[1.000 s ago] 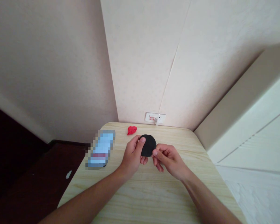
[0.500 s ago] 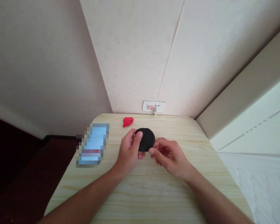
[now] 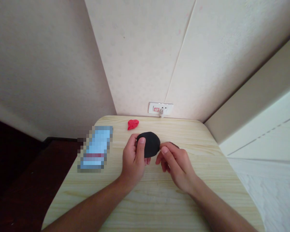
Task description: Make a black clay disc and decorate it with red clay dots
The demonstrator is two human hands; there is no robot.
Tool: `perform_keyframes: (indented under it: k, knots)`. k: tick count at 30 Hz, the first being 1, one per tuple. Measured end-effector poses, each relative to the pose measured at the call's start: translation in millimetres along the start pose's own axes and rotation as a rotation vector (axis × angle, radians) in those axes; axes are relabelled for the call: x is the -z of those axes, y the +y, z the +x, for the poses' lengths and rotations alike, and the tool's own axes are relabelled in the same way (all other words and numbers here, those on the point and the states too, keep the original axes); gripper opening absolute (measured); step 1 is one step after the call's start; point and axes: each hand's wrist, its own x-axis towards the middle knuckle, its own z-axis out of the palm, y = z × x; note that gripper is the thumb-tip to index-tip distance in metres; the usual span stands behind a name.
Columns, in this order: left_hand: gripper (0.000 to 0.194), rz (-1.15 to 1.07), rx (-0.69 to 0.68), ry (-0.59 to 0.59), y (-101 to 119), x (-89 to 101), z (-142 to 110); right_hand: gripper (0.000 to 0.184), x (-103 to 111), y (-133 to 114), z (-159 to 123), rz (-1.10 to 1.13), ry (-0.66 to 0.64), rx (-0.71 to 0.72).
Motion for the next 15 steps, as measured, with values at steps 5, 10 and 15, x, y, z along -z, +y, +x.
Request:
perform_keyframes:
  k: [5,10,15]
  knots:
    - [0.03,0.002,0.014,-0.021,-0.2,0.2,-1.5,0.046,1.1,-2.7,1.4,-0.063,-0.003,0.044]
    - [0.03,-0.029,0.031,-0.03,-1.2,-1.0,-3.4,0.048,-1.1,-1.6,1.8,0.027,0.007,0.014]
    - [0.03,-0.023,0.03,-0.047,-3.5,-0.3,-5.8,0.045,-2.8,3.0,-0.2,0.182,-0.019,-0.072]
